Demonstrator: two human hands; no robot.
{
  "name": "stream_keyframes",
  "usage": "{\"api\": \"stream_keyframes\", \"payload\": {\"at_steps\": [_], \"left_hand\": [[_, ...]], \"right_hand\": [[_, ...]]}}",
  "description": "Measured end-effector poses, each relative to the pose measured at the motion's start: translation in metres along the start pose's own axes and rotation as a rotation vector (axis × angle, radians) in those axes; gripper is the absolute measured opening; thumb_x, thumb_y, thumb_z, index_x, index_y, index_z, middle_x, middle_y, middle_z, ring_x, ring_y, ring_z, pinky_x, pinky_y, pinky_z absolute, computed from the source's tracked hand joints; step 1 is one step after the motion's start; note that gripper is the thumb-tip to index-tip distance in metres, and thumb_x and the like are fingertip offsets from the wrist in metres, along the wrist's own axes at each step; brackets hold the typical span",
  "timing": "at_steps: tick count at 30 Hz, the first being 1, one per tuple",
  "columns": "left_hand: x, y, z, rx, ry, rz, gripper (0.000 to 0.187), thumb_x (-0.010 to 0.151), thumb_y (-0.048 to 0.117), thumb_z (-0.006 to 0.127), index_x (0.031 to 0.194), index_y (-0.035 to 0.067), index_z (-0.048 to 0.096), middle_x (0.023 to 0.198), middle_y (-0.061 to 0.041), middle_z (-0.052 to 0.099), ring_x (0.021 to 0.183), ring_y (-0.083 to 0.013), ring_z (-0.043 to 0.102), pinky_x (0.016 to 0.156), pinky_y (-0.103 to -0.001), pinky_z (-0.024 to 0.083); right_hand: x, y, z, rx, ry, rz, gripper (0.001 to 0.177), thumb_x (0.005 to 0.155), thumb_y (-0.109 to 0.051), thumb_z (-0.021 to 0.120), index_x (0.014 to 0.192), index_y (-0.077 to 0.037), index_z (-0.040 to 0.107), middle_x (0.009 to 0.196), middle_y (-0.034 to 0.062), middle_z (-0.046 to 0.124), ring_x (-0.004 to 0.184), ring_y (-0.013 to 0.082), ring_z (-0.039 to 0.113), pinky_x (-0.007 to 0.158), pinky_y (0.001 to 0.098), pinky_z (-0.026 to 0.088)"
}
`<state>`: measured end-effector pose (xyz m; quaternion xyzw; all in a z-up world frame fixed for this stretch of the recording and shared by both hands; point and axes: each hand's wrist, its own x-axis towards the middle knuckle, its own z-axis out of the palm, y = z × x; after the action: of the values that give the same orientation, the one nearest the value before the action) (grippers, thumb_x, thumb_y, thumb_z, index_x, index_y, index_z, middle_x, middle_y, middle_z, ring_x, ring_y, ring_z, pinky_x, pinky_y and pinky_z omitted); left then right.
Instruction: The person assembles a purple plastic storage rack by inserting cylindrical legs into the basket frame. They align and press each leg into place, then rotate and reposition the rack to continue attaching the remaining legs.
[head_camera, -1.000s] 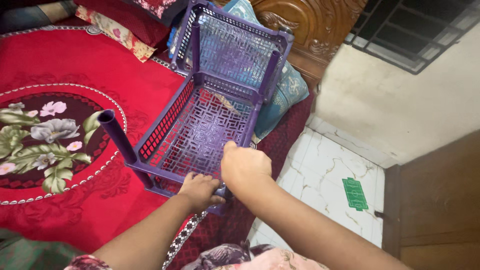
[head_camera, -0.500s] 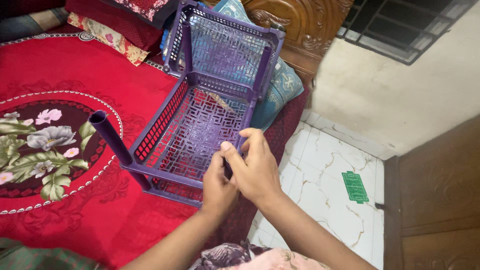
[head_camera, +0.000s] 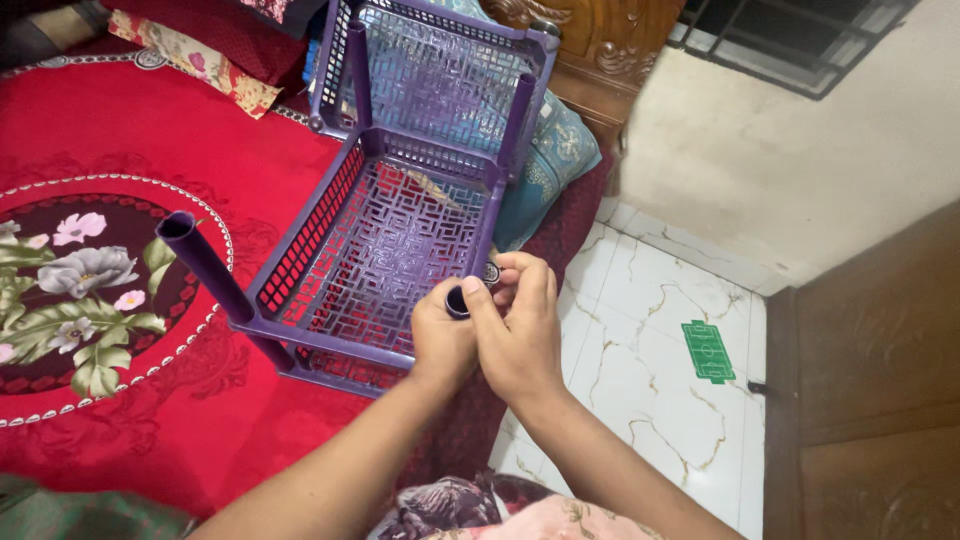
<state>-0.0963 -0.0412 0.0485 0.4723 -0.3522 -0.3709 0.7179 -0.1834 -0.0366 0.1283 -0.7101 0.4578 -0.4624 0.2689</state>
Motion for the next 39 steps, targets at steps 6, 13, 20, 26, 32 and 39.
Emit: {"api": "stream_keyframes", "payload": {"at_steps": [6,13,20,26,32,39], "left_hand": [[0.035,0.005,-0.042,0.162,-0.737,-0.248,0.014,0.073,0.000,0.079,0.081,0.004,0.068,0.078,0.002,0.068,0.071,-0.0070,0.062,0.063,-0.025,0.053],[0.007,0.019,-0.015,0.277,-0.296,-0.035,0.026,0.078,0.013,0.087,0.082,0.007,0.061,0.076,0.002,0.062,0.069,-0.0073,0.056,0.062,-0.026,0.049],[-0.012,0.027,0.013,0.240,0.338,0.091,0.018,0.089,0.017,0.078,0.091,0.009,0.061,0.081,0.004,0.060,0.074,-0.0063,0.055,0.068,-0.023,0.049],[-0.006,0.009,0.003,0.231,0.246,0.111,0.016,0.084,0.006,0.073,0.086,0.007,0.057,0.077,0.004,0.055,0.070,-0.0063,0.052,0.063,-0.024,0.047],[0.010,0.005,-0.014,0.220,0.119,0.075,0.014,0.074,-0.002,0.067,0.079,0.007,0.057,0.073,0.004,0.055,0.067,-0.0056,0.051,0.060,-0.024,0.047],[0.030,0.016,-0.037,0.089,-0.366,-0.176,0.019,0.067,-0.006,0.070,0.074,0.008,0.059,0.071,0.004,0.058,0.066,-0.0074,0.057,0.061,-0.025,0.048]], "right_hand": [[0.000,0.015,-0.006,0.006,0.036,0.115,0.042,0.093,-0.028,0.073,0.122,-0.004,0.054,0.108,0.0116,0.057,0.089,0.0176,0.060,0.080,0.0332,0.053],[0.004,0.025,-0.020,0.135,0.053,0.235,0.045,0.092,-0.028,0.071,0.124,-0.004,0.051,0.108,0.0098,0.056,0.075,0.0115,0.059,0.068,0.0301,0.054],[0.002,0.027,-0.026,0.136,0.090,0.255,0.045,0.090,-0.024,0.073,0.124,-0.004,0.051,0.108,0.0088,0.055,0.075,0.0102,0.057,0.067,0.0277,0.054],[0.002,0.026,-0.028,0.134,0.056,0.232,0.049,0.087,-0.018,0.076,0.126,-0.005,0.049,0.109,0.0092,0.053,0.074,0.0108,0.057,0.067,0.0283,0.054],[0.002,0.029,-0.030,0.101,0.060,0.261,0.050,0.085,-0.017,0.077,0.125,-0.006,0.049,0.111,0.0093,0.054,0.075,0.0115,0.058,0.070,0.0296,0.055],[0.003,0.030,-0.024,0.084,0.030,0.274,0.050,0.084,-0.017,0.078,0.124,-0.006,0.050,0.110,0.0099,0.055,0.074,0.0125,0.059,0.069,0.0299,0.055]]}}
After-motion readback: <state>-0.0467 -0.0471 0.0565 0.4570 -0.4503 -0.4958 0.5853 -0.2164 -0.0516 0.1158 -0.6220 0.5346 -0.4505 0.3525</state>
